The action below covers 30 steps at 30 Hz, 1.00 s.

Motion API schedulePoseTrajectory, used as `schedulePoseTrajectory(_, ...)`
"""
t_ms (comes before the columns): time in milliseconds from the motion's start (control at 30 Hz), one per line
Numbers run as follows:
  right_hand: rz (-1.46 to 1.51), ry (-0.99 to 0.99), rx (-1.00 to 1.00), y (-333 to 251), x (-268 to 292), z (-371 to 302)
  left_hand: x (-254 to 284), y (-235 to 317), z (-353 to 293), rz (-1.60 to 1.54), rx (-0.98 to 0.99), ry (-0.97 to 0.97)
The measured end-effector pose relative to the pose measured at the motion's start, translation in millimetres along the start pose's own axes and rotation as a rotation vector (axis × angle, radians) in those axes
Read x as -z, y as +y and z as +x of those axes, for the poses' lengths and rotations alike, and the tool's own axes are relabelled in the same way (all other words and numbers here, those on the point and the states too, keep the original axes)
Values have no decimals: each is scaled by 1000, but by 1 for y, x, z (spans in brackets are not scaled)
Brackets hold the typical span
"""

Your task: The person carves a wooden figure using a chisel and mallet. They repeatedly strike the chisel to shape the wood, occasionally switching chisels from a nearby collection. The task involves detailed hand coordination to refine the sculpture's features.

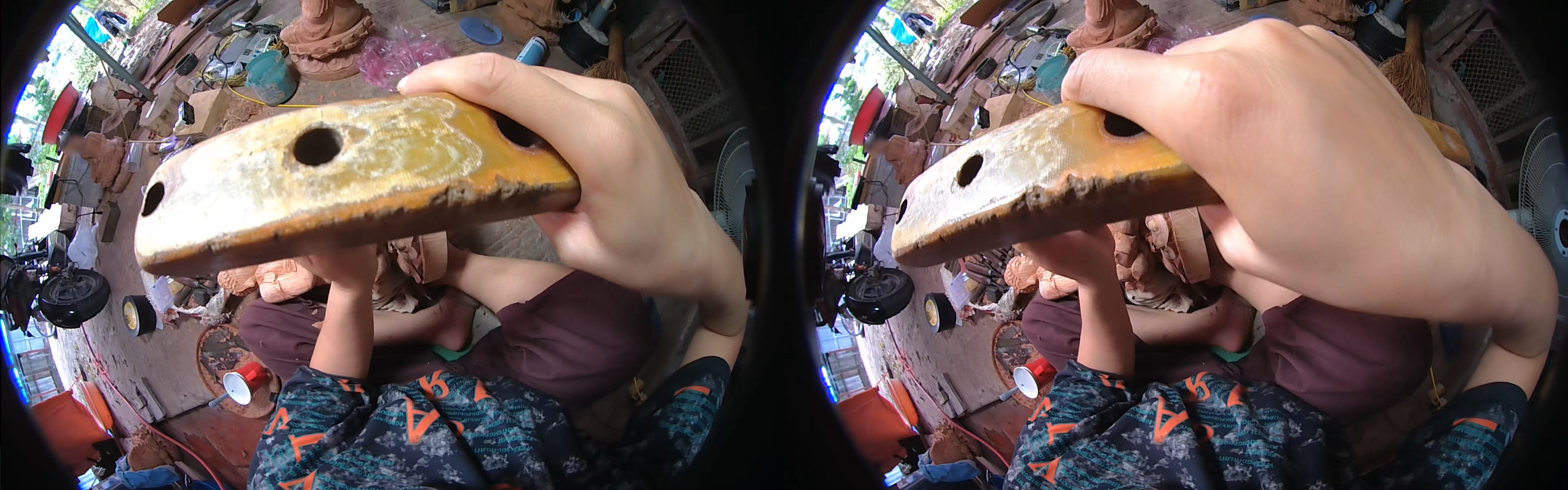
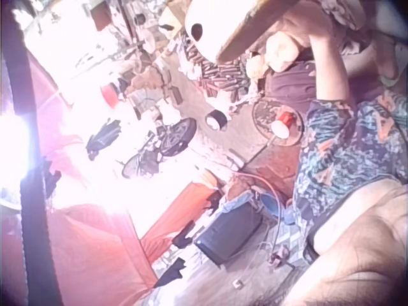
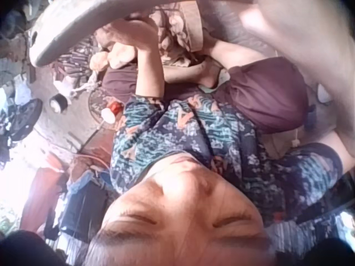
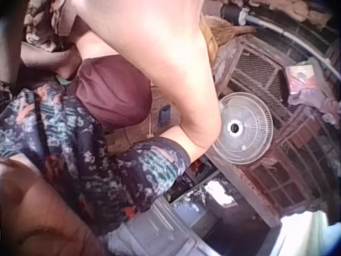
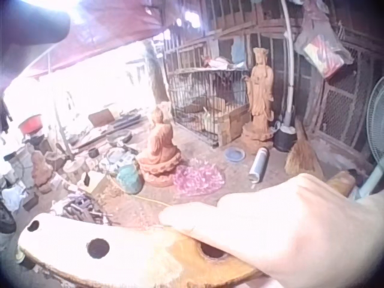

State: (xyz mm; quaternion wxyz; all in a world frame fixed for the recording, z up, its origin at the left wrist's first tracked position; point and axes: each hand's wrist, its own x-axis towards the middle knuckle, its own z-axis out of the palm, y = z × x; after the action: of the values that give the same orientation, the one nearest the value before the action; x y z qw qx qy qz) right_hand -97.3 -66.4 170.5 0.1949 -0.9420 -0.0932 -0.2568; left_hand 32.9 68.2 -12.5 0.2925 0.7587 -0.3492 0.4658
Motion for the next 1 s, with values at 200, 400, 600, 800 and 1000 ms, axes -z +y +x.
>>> schedulePoseTrajectory(200,-34,45,7,1,-5,6,-2,36,53,-1507,932,133)
schedulePoseTrajectory(400,-388,-142,-5,-7,11,23,-8,32,46,-1556,956,209)
schedulePoseTrajectory(600,-524,-216,-20,-14,20,22,-6,31,41,-1623,952,141)
schedulePoseTrajectory(800,-198,-51,-299,-15,16,-26,-2,59,25,-1480,692,90)
schedulePoseTrajectory(1000,-36,283,-733,-17,21,-99,0,103,61,-1187,41,-149)
